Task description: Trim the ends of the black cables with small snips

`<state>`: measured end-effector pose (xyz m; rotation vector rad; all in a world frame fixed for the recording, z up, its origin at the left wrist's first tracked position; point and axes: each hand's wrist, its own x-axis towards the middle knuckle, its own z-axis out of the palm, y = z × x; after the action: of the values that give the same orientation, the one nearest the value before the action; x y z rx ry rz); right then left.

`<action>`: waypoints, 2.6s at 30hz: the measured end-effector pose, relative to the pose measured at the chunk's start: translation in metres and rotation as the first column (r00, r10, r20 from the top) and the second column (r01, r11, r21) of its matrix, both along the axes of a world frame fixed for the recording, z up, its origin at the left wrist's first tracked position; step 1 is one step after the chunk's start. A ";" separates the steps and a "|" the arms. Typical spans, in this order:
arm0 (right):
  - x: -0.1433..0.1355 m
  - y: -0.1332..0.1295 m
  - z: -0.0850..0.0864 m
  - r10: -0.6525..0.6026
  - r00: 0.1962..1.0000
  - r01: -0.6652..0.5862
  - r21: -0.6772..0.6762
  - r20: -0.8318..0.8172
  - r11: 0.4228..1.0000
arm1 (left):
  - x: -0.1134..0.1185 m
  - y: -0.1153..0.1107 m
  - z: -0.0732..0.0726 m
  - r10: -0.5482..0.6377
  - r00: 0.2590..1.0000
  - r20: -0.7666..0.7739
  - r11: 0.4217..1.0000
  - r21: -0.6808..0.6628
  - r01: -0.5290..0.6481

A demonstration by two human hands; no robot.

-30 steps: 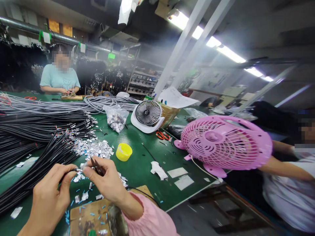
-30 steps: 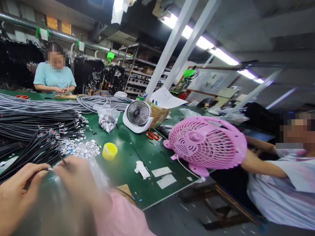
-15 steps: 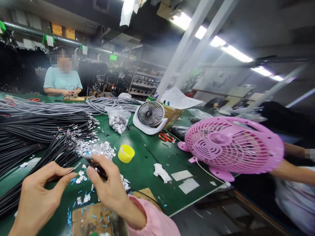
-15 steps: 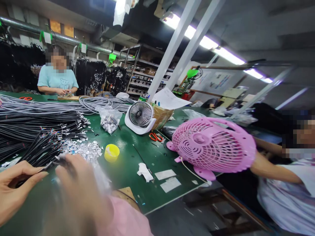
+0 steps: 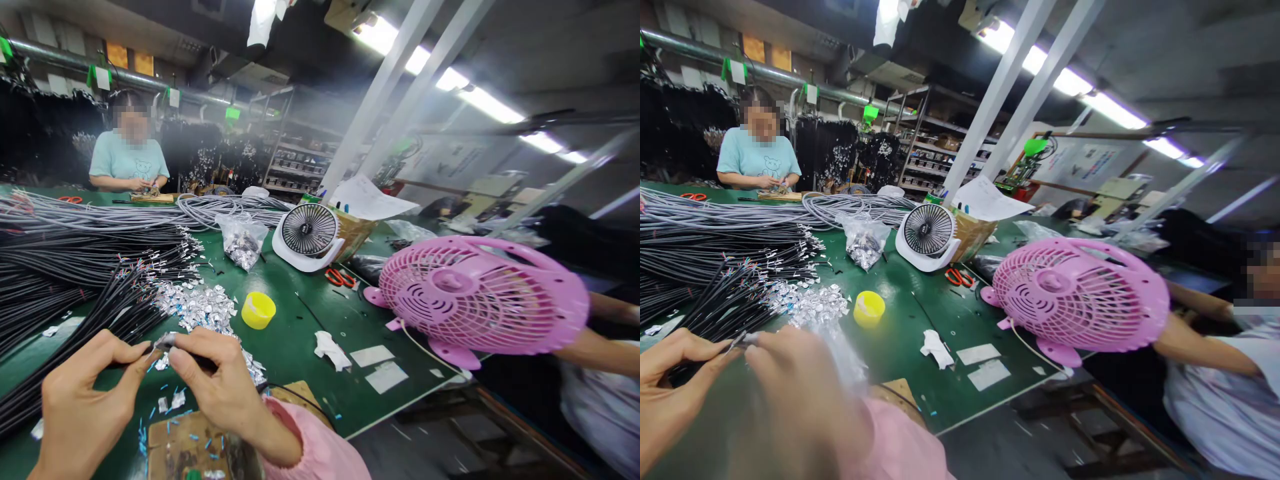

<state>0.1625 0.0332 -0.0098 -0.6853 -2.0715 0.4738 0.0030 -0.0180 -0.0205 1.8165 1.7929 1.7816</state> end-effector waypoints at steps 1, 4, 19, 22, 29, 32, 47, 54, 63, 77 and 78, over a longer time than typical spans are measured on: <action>0.000 0.000 0.000 0.004 1.000 -0.004 -0.006 -0.012 1.000 | 0.002 -0.001 0.000 0.026 1.000 -0.013 1.000 -0.002 -0.026; 0.001 0.000 0.002 0.007 0.999 -0.009 -0.040 -0.044 0.999 | 0.004 -0.003 0.002 0.081 0.996 -0.022 0.997 -0.006 -0.082; 0.006 -0.001 -0.010 0.048 0.970 -0.062 -0.053 -0.237 0.997 | -0.009 0.008 0.042 -0.417 0.887 0.201 0.721 -0.521 0.457; 0.011 0.000 -0.015 0.088 0.989 -0.082 0.055 -0.118 0.995 | -0.004 0.005 0.043 -0.479 0.844 0.241 0.640 -0.562 0.524; 0.011 0.001 -0.021 0.030 0.998 -0.030 0.003 -0.050 1.000 | -0.006 0.012 0.035 -0.518 0.794 0.319 0.602 -0.523 0.603; 0.006 0.000 -0.023 -0.017 0.973 -0.015 -0.135 -0.231 0.991 | -0.005 0.012 0.028 -0.472 0.802 0.367 0.641 -0.481 0.598; -0.007 0.010 -0.014 -0.209 0.926 0.040 -0.470 -0.314 0.882 | 0.017 0.017 0.004 -0.093 0.994 -0.054 0.991 -0.099 0.088; -0.010 0.013 0.005 -0.137 0.958 -0.016 -0.526 -0.250 0.850 | 0.004 0.017 0.009 -0.169 0.976 0.141 0.954 -0.225 0.197; -0.014 0.022 0.000 -0.093 0.966 -0.101 -0.687 -0.240 0.719 | 0.007 0.020 0.015 -0.325 0.896 0.303 0.810 -0.400 0.429; -0.004 0.020 -0.006 -0.222 0.930 0.030 -0.540 -0.293 0.841 | 0.007 0.018 -0.004 -0.255 0.928 -0.271 0.954 -0.228 0.195; -0.003 0.021 -0.003 -0.268 0.910 0.044 -0.571 -0.315 0.820 | 0.004 0.018 -0.004 -0.247 0.929 -0.274 0.962 -0.184 0.202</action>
<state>0.1591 0.0545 -0.0129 -1.0041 -1.4824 1.0481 0.0075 0.0001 -0.0249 2.2130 1.6652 1.3121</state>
